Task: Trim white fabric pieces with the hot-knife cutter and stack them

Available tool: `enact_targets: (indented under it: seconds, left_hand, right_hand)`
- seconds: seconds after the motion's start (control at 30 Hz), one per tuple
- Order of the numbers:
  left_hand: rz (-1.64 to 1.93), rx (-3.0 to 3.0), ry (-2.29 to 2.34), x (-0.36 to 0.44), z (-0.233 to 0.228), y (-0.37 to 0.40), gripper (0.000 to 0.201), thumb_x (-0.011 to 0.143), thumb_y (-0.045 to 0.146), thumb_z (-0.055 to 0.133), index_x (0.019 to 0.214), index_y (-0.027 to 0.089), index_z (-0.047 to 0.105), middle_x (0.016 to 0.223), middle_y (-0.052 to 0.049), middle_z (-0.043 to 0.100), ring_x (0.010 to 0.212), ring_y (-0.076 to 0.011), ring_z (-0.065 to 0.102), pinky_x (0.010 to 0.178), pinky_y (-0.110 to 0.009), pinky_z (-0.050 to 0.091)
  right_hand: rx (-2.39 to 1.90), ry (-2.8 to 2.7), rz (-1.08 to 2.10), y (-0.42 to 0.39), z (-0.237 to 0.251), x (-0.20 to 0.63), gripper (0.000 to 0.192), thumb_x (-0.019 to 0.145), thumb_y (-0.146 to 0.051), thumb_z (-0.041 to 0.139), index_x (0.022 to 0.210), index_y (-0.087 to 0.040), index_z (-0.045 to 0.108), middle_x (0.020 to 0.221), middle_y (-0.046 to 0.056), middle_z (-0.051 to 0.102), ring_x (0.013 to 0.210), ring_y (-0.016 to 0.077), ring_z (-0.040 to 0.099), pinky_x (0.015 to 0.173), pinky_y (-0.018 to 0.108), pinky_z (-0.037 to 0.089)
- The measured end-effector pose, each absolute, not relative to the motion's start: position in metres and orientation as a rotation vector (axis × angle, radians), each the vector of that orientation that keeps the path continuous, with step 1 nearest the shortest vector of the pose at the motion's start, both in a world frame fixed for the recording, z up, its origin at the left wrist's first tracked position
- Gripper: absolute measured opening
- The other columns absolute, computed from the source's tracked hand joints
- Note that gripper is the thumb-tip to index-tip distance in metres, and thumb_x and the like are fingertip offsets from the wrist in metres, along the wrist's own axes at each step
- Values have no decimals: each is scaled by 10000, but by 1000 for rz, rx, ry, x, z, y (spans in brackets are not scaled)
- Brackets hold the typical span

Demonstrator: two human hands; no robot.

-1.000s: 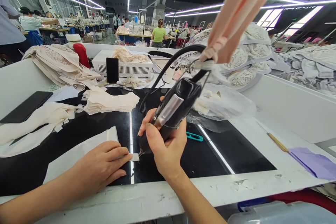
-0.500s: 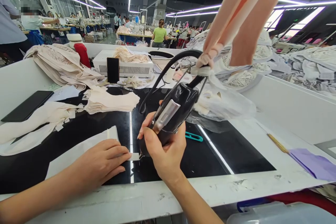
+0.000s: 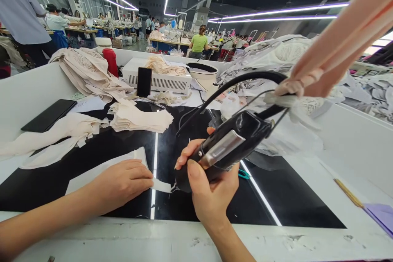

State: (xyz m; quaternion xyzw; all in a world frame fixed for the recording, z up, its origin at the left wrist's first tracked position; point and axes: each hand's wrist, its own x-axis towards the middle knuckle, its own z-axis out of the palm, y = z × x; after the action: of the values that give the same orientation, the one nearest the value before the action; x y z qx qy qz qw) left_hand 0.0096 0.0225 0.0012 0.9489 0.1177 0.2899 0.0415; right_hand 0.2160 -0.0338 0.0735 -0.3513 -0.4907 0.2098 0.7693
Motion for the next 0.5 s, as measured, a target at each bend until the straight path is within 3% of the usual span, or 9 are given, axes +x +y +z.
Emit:
enact_targets:
  seconds: [0.27,0.5]
  left_hand:
    - [883,2936,359,13,1,22,220,1070,34,581,936,158,704,1004,-48,781,934,-179,729,913,-301,574]
    - [852,2940,358,15,-4,23,180,1056,52,606,961,167,707,1031,-53,788,942,-184,740,887,-311,575]
  right_hand:
    - [-743,-983,480,-24,82,212,474,819,-402,931,1216,-316,687,776,-55,685,578,169,662,466,304,588]
    - [-712,-1018,494,-9,77,194,450,863,-389,892,1241,-318,658,815,-59,700,569,160,659,492,317,595]
